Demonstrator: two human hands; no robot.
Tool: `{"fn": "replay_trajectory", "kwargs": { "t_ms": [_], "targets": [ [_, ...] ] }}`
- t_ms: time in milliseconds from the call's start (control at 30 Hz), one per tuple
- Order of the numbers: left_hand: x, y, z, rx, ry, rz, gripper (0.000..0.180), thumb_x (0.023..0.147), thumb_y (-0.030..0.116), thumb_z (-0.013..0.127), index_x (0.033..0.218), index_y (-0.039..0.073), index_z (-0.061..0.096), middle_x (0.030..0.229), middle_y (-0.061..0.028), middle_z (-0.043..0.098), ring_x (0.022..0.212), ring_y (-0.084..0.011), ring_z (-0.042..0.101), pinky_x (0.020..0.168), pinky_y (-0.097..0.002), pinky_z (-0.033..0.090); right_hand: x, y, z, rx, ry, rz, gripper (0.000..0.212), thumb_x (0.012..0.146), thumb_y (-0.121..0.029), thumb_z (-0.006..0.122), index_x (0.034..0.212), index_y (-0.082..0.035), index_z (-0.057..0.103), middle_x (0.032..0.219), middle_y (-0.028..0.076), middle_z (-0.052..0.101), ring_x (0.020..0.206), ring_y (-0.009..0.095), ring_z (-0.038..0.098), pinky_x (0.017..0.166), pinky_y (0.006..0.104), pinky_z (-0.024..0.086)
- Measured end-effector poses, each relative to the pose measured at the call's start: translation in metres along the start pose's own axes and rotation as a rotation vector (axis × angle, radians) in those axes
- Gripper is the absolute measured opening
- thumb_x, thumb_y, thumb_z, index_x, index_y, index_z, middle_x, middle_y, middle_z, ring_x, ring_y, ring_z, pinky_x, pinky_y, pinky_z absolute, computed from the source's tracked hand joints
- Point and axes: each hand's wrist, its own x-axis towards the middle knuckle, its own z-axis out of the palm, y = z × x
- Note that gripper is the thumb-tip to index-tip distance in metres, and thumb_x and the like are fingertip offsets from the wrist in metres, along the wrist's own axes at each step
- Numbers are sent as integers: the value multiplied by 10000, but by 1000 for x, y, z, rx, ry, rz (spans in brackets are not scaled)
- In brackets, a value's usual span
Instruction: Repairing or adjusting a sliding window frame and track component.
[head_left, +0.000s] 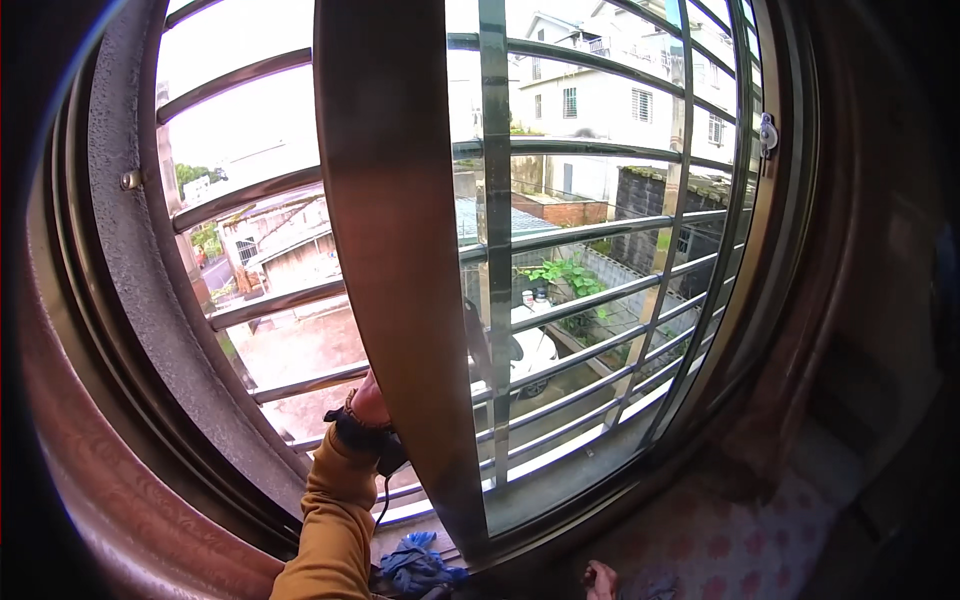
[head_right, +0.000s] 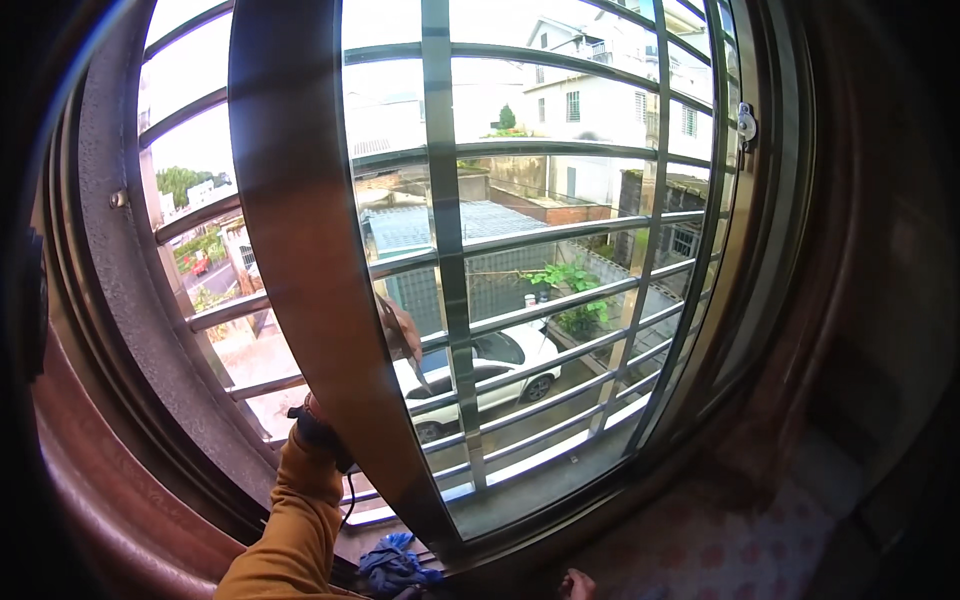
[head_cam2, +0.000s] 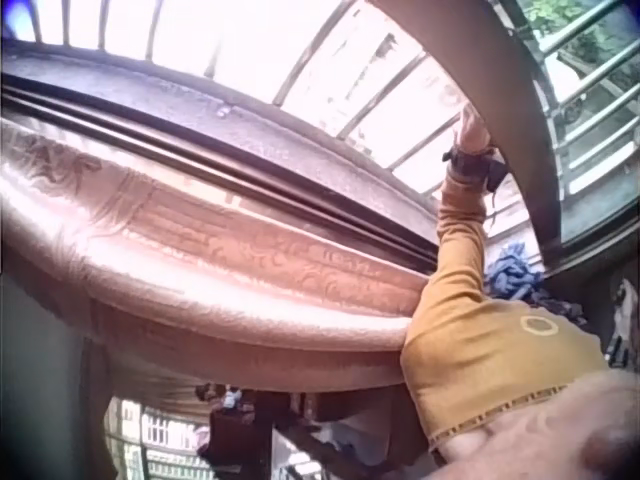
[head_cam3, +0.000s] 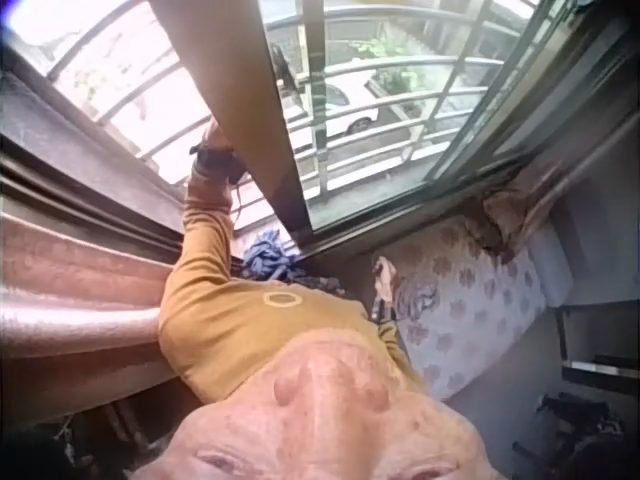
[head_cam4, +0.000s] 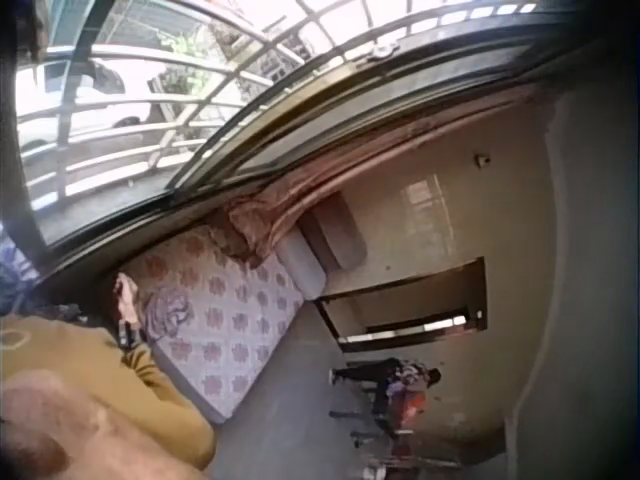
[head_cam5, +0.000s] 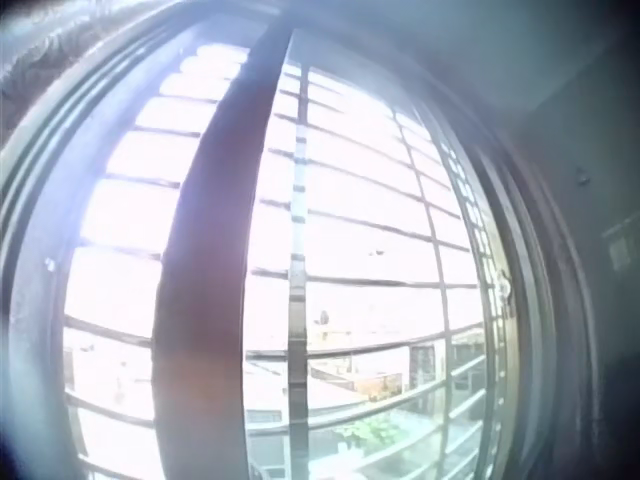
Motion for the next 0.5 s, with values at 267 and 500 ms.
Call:
{"fn": "replay_trajectory", "kwargs": {
  "t_ms": [267,500],
  "targets": [
    [6,-6,15,-136,50,40,408,958,359,482,1034,-32,569,905,-212,599,785,-312,628,685,-410,535,5,9,1,-265,48,-515,138,926,-125,488,820,-61,549,650,20,468,616,135,464,541,285,397],
    [34,6,15,330,-156,213,394,949,314,499,991,-66,593,793,-206,646,632,-289,639,558,-339,544,24,38,-17,-14,38,-40,174,803,82,553,945,-19,545,718,69,506,647,205,514,583,322,443]
  ]
}}
